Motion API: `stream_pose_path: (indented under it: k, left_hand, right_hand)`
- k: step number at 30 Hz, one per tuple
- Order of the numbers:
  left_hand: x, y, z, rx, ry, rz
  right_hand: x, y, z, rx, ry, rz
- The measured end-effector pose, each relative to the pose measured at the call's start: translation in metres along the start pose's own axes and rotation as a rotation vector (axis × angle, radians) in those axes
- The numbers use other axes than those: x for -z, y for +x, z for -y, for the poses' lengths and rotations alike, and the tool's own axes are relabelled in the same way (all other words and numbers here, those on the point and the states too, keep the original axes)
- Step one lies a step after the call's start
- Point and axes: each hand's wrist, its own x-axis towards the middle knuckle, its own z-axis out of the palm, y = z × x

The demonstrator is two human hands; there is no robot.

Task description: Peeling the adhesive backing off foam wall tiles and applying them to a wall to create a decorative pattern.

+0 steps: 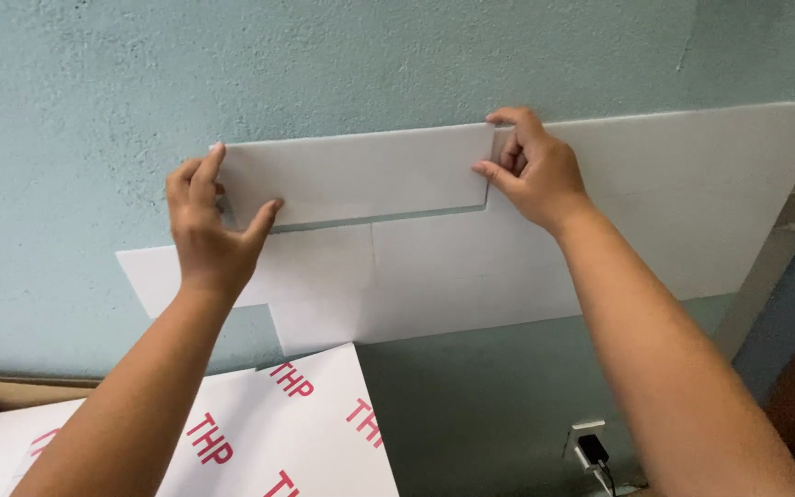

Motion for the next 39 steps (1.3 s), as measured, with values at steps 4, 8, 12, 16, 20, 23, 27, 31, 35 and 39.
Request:
stream_pose_path:
  k: [4,8,12,16,20,23,27,31,35,39]
  left_hand:
    - [0.001,-0.003,0.004,-0.045,0.022,0.015]
    - [-0.002,-0.005,0.004,-0.048,0.032,0.020]
    - [-0.004,-0.007,0.005,-0.053,0.065,0.028]
    - [-0.013,-0.013,0.020,-0.112,0.125,-0.001]
    - [-0.012,-0.009,0.015,-0.135,0.155,0.020]
    - [-0.010,-0.008,0.015,-0.133,0.167,0.049]
    - [-0.013,-0.010,0.021,-0.139,0.178,0.044]
    - [-0.020,-0.015,0.031,-0.158,0.206,0.030]
    - [-0.017,-0.016,0.026,-0.126,0.247,0.055]
    - [-0.018,-0.017,0.026,-0.132,0.282,0.052]
  right_hand:
    - [-0.003,-0.003,-0.008,0.022,-0.024,-0.005]
    - [-0.003,-0.005,-0.006,0.016,-0.016,-0.015]
    - [-0.002,-0.004,-0.003,-0.011,0.014,-0.036]
    - [-0.006,-0.007,-0.004,-0.039,0.034,-0.049]
    - [-0.008,-0.008,-0.005,-0.028,0.021,-0.075]
    - [-0.009,-0.010,-0.005,-0.016,0.023,-0.094]
    - [-0.011,-0.012,-0.004,-0.045,0.067,-0.104]
    - [-0.015,-0.014,-0.008,-0.066,0.069,-0.103]
    - [-0.031,-0.024,-0.014,0.044,-0.083,-0.171]
    - [-0.069,-0.045,-0.041,0.294,-0.388,-0.413]
